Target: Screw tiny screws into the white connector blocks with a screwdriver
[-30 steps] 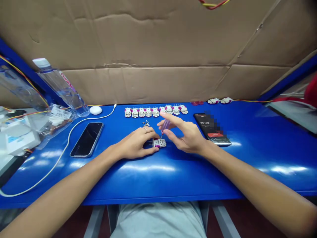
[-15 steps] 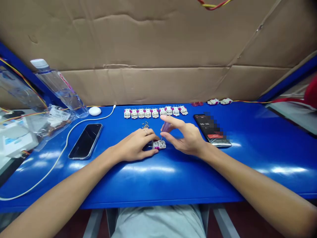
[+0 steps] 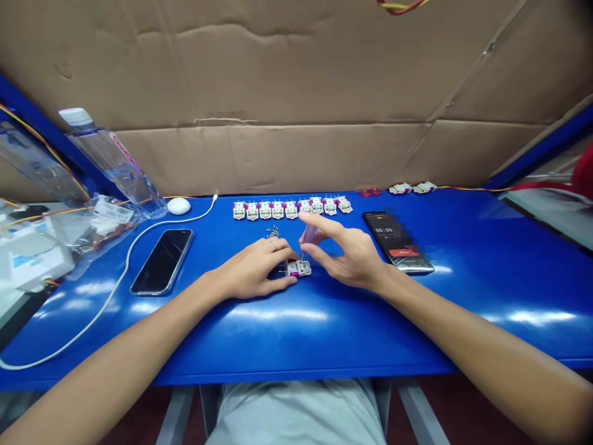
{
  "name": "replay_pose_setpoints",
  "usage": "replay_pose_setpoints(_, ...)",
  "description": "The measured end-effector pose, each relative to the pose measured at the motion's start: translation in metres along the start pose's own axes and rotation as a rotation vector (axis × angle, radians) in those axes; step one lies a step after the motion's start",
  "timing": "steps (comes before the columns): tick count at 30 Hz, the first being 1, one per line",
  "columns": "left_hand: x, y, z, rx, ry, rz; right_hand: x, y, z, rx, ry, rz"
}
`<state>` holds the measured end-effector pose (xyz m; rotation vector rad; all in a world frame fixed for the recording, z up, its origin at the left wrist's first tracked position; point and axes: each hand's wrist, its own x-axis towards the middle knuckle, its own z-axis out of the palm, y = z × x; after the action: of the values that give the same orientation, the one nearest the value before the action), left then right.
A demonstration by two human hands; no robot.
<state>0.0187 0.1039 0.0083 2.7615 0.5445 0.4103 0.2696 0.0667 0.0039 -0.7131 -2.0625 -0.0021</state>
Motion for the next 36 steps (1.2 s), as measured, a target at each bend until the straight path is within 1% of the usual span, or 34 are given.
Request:
replay_pose_setpoints(2,-0.0003,-0.0009,0.0001,0.009,-0.006,-0.008,-0.0002,0.0006,0.0001,-0.008,0.023,-0.021)
replay_pose_setpoints(7,0.0003,-0.0022,-0.0014,0.037,-0.010,-0.026,-0.0015,0.0019,0.0015,0.037,-0.026,0.002)
replay_pose_setpoints(10,0.0011,-0.0015,-0.0034,0.095,-0.019,-0.054,-0.0015,0.0011,0.0017,0.028,0.025,-0.032)
replay_pose_setpoints(12,0.0014,-0.0005,-0.0045,0.113,-0.017,-0.063,-0.0011,0.0002,0.0012,0.029,0.035,-0.043)
replay_pose_setpoints(16,0.0014,0.0006,-0.0055,0.110,-0.013,-0.057,-0.0003,-0.0005,-0.0002,0.055,-0.014,0.005)
replay_pose_setpoints(20,0.0006,-0.0008,-0.0053,0.103,-0.018,-0.045,-0.0003,0.0005,-0.0012,0.038,0.015,-0.007)
replay_pose_setpoints(24,-0.0001,-0.0021,-0.0047,0.062,-0.024,-0.029,-0.0008,0.0003,-0.0013,0.075,-0.019,0.013)
replay_pose_setpoints(29,-0.0006,-0.0019,-0.0041,0.069,-0.034,-0.036,-0.0013,0.0004,-0.0002,0.027,0.049,-0.024)
replay_pose_setpoints(33,-0.0007,-0.0015,-0.0046,0.061,-0.025,-0.030,-0.0002,-0.0004,-0.0005,0.044,0.006,-0.005)
replay_pose_setpoints(36,-0.0004,-0.0013,-0.0051,0.065,-0.034,-0.044,0.0010,-0.0020,-0.0007,0.034,0.041,0.004)
